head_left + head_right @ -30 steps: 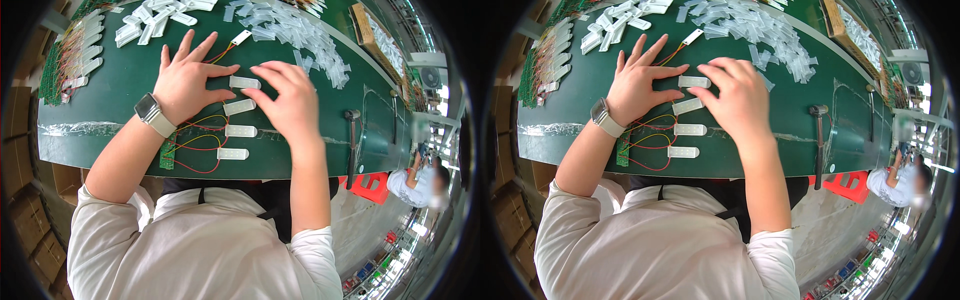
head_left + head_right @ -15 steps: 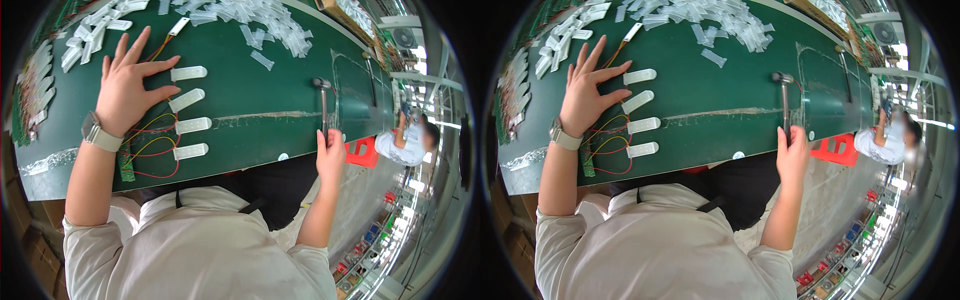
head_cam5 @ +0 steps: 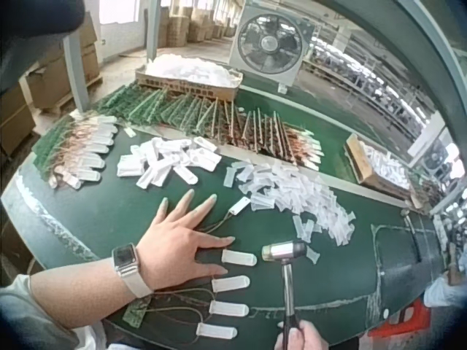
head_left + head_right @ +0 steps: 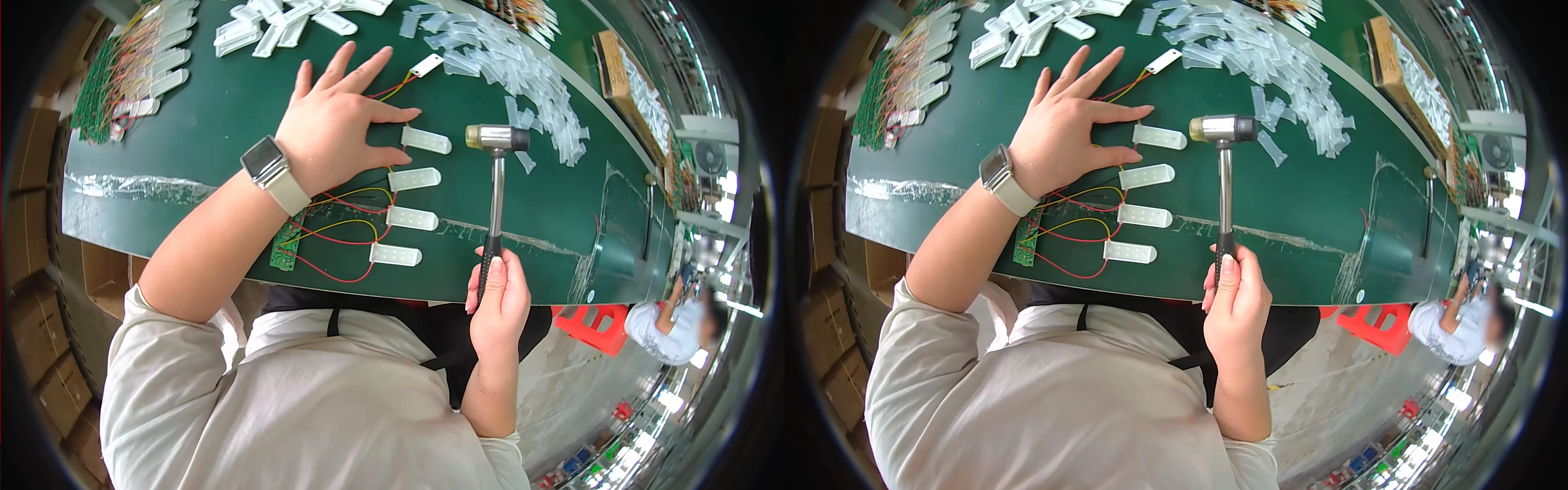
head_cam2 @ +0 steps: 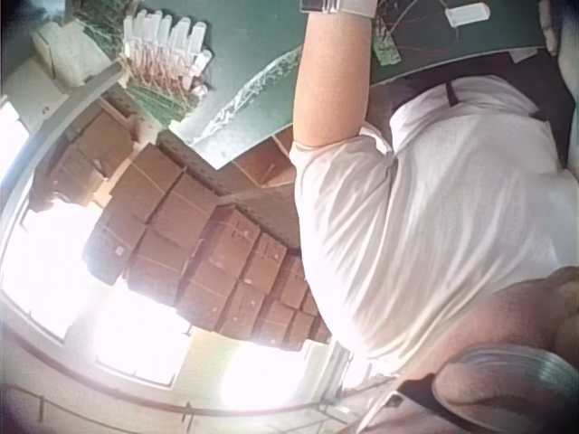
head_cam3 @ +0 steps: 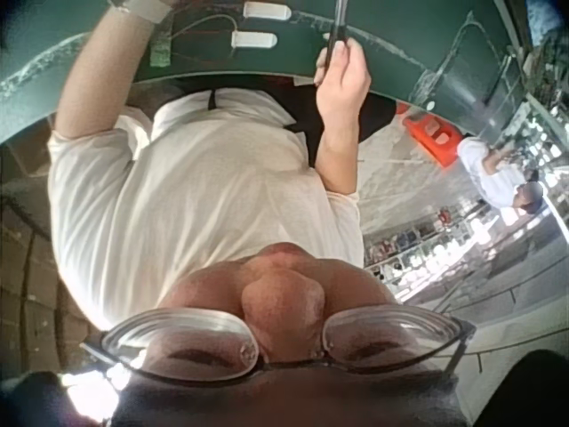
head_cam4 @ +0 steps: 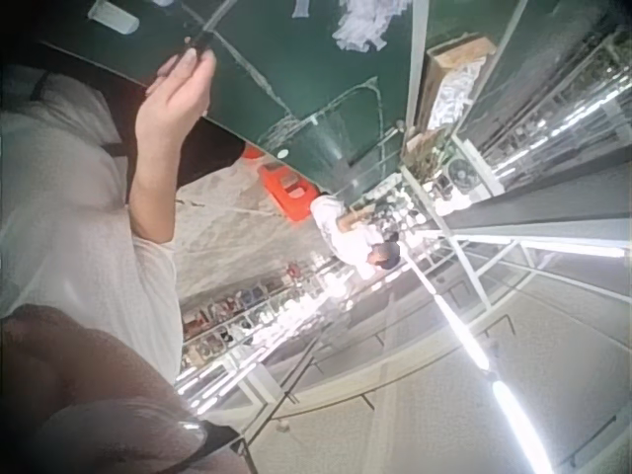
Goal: Assemble small LED light components and place them into a storage box.
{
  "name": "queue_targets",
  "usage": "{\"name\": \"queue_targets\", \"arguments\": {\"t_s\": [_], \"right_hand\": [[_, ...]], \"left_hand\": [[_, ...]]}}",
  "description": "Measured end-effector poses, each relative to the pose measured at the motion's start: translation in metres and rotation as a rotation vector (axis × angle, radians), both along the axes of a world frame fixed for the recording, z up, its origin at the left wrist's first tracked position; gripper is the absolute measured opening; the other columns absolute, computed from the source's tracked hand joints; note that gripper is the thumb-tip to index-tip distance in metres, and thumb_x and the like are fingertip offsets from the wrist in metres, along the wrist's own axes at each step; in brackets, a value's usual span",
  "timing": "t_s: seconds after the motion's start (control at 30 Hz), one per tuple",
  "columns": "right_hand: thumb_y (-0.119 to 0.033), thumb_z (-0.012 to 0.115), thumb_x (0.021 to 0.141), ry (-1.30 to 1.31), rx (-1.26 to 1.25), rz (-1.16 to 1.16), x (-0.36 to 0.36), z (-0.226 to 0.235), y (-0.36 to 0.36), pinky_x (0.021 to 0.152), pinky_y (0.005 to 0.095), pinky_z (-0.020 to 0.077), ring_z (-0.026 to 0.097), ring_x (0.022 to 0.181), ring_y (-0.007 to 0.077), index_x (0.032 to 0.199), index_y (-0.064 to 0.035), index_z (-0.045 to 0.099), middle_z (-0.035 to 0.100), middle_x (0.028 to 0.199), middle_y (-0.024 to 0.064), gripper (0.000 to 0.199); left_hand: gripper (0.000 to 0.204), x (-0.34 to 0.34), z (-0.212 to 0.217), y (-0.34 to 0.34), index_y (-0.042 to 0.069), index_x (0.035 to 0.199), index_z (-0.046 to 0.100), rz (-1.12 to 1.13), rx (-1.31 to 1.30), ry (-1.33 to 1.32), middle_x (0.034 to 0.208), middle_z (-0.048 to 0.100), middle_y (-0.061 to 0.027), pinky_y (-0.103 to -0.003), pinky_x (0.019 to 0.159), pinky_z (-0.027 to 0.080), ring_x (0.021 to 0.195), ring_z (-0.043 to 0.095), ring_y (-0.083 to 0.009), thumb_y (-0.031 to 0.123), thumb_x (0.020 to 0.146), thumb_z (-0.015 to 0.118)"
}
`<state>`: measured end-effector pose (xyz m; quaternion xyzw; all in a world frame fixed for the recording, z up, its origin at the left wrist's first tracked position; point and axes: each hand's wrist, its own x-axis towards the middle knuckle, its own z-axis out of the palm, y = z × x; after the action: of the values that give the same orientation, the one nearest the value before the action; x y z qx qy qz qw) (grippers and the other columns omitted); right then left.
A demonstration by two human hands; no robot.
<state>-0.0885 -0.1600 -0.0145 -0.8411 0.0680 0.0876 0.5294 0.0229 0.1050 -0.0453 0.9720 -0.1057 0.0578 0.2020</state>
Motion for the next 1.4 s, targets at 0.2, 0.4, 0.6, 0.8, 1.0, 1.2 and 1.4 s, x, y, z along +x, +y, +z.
{"name": "queue_targets", "arguments": {"t_s": [0.2,0.4,0.6,0.8,1.0,1.2,1.4], "right_hand": [[-0.005,0.058,0.101,-0.54,-0.346,0.148,0.01,0.006,0.008,0.05,0.0266,0.0442,0.055,0.055,0.0124,0.122,0.0085,0.063,0.064,0.077,0.0084,0.025],[-0.002,0.061,0.099,-0.555,-0.53,0.168,0.017,0.001,0.001,0.056,0.033,0.0495,0.062,0.063,0.0216,0.122,0.0093,0.063,0.066,0.08,0.0129,0.026],[-0.004,0.063,0.098,-0.705,-0.594,0.173,0.011,-0.006,-0.003,0.052,0.0312,0.0452,0.053,0.054,0.0183,0.121,0.0071,0.067,0.062,0.071,0.0099,0.025],[-0.003,0.071,0.093,-0.596,-0.65,-0.049,0.004,-0.022,-0.013,0.064,0.0324,0.0539,0.069,0.072,0.0232,0.115,0.0035,0.07,0.072,0.088,0.0127,0.023],[-0.011,0.079,0.087,-0.565,-0.934,-0.089,0.035,-0.018,-0.04,0.077,0.0386,0.0551,0.067,0.088,0.0269,0.114,-0.0023,0.073,0.072,0.096,0.0095,0.029],[-0.009,0.082,0.08,-0.755,-0.597,0.312,0.085,-0.008,0.012,0.086,0.0357,0.0505,0.062,0.101,0.0248,0.109,-0.0108,0.078,0.068,0.114,0.0049,0.03],[-0.011,0.084,0.077,-0.701,-0.494,0.466,0.127,-0.022,0.053,0.084,0.0355,0.0518,0.061,0.099,0.0233,0.102,-0.011,0.078,0.068,0.107,0.0027,0.025]], "left_hand": [[0.051,-0.002,-0.002,0.002,0.036,0.123,0.075,-0.029,-0.052,-0.046,0.166,0.03,-0.0046,-0.062,0.122,0.019,0.153,0.023,-0.0377,0.047,0.074,0.085],[0.05,-0.001,-0.006,0.001,0.037,0.122,0.075,-0.015,-0.059,-0.042,0.166,0.031,-0.005,-0.061,0.123,0.019,0.153,0.024,-0.0368,0.045,0.073,0.086],[0.05,0.0,-0.006,0.002,0.038,0.122,0.075,-0.008,-0.049,-0.071,0.166,0.032,-0.0051,-0.061,0.123,0.019,0.152,0.026,-0.0366,0.044,0.073,0.086],[0.052,-0.001,-0.009,0.0,0.039,0.122,0.075,-0.005,-0.061,-0.056,0.165,0.033,-0.0057,-0.062,0.123,0.018,0.153,0.025,-0.0363,0.045,0.072,0.086],[0.053,-0.003,-0.006,0.001,0.039,0.122,0.074,0.017,-0.048,-0.048,0.166,0.032,-0.0061,-0.062,0.123,0.019,0.153,0.024,-0.0359,0.045,0.071,0.087],[0.052,-0.002,-0.006,-0.001,0.039,0.122,0.074,-0.01,-0.05,-0.056,0.166,0.032,-0.0061,-0.062,0.123,0.019,0.154,0.024,-0.0363,0.045,0.072,0.086],[0.053,-0.001,-0.007,0.001,0.039,0.123,0.074,-0.008,-0.03,-0.054,0.166,0.031,-0.0046,-0.062,0.122,0.02,0.153,0.024,-0.0362,0.048,0.072,0.085]]}}
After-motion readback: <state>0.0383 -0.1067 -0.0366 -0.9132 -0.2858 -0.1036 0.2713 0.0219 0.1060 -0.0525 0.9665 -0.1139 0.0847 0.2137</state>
